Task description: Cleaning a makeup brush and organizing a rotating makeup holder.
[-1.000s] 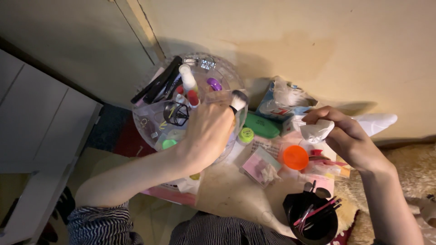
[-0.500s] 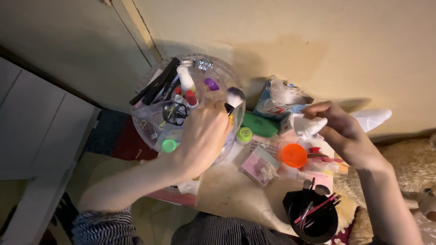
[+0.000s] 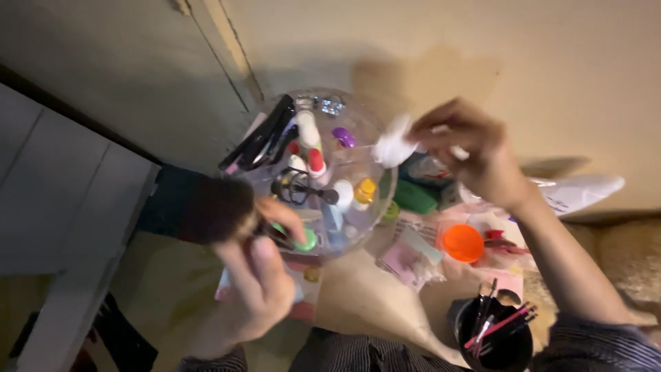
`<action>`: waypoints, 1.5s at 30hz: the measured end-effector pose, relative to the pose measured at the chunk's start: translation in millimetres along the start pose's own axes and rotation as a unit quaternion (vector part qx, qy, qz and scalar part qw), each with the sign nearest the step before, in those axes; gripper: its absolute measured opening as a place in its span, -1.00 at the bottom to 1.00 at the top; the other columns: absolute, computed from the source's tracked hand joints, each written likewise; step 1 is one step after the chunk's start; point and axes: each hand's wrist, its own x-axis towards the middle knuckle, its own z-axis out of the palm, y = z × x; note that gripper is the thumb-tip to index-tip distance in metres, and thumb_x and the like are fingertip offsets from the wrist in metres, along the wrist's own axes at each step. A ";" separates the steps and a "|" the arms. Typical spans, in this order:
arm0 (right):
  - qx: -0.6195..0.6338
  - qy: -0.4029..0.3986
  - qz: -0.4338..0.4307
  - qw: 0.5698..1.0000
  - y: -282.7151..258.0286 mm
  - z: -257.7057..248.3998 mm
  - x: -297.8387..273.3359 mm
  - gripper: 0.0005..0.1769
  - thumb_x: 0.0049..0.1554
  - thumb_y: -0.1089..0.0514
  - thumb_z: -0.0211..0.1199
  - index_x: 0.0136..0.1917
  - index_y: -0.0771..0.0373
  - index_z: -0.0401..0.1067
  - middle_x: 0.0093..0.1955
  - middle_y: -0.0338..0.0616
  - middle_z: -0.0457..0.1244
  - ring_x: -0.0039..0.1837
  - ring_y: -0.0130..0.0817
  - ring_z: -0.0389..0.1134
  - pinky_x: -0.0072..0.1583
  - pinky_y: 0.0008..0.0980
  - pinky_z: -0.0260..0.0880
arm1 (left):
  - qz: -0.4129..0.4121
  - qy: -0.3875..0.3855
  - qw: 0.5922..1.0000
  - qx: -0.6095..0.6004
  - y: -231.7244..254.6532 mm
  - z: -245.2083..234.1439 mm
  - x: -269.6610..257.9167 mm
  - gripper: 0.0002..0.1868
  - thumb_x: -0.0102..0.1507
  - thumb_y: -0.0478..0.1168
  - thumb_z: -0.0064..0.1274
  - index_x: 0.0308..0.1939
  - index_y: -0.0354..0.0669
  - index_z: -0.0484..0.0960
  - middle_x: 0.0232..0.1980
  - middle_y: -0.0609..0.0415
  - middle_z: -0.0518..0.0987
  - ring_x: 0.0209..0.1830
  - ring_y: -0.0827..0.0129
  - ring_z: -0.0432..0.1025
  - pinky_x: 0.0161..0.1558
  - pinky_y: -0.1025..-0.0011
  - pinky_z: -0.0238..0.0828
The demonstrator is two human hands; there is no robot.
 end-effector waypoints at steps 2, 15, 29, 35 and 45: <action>-0.069 -0.033 -0.073 0.994 -7.6 12.0 8.5 -0.57 0.00 0.50 0.30 0.16 0.33 0.54 0.23 -0.03 0.30 0.27 -0.18 0.40 0.22 -0.32 0.53 | 0.040 -0.016 0.997 0.061 -25.3 3.2 -13.9 -0.70 0.56 -0.19 -0.33 0.28 -0.33 0.18 -0.03 -0.01 0.56 -0.17 0.30 0.48 -0.01 0.38 0.49; -0.115 -0.063 -0.016 0.991 20.6 25.0 -3.6 -0.40 -0.10 0.57 0.23 0.22 0.33 0.54 0.31 -0.05 0.27 0.27 -0.16 0.38 0.20 -0.30 0.50 | 0.263 -0.073 0.958 0.085 -71.1 31.9 -15.4 -0.34 0.26 -0.20 0.31 0.21 -0.32 0.18 -0.06 -0.16 0.58 -0.21 0.09 0.58 -0.02 0.07 0.55; -0.159 0.000 -0.105 0.982 31.4 37.8 -11.9 -0.51 -0.03 0.52 0.34 0.20 0.39 0.55 0.19 -0.04 0.27 0.27 -0.09 0.39 0.21 -0.20 0.48 | 0.258 -0.070 0.958 0.107 -78.1 33.1 -15.0 -0.35 0.29 -0.10 0.22 0.22 -0.36 0.17 -0.07 -0.22 0.56 -0.17 0.03 0.57 0.01 -0.02 0.54; -0.092 0.037 0.017 0.995 33.7 29.2 -4.5 -0.73 0.15 0.51 0.31 0.10 0.30 0.55 0.22 -0.05 0.34 0.20 -0.19 0.45 0.23 -0.28 0.54 | 0.243 -0.076 0.961 0.112 -77.8 28.3 -23.8 -0.31 0.39 0.14 0.04 0.24 -0.38 0.16 -0.06 -0.23 0.57 -0.13 0.02 0.58 0.04 -0.05 0.56; -0.125 0.101 -0.239 0.958 62.4 86.6 -119.4 -0.65 0.00 0.44 0.42 0.05 0.37 0.43 0.06 -0.03 0.32 0.07 -0.08 0.40 0.05 -0.17 0.49 | 0.226 -0.098 0.961 0.130 -66.4 25.6 -15.9 -0.37 0.34 0.05 0.21 0.15 -0.34 0.24 -0.15 -0.15 0.57 -0.25 0.05 0.56 -0.13 0.06 0.54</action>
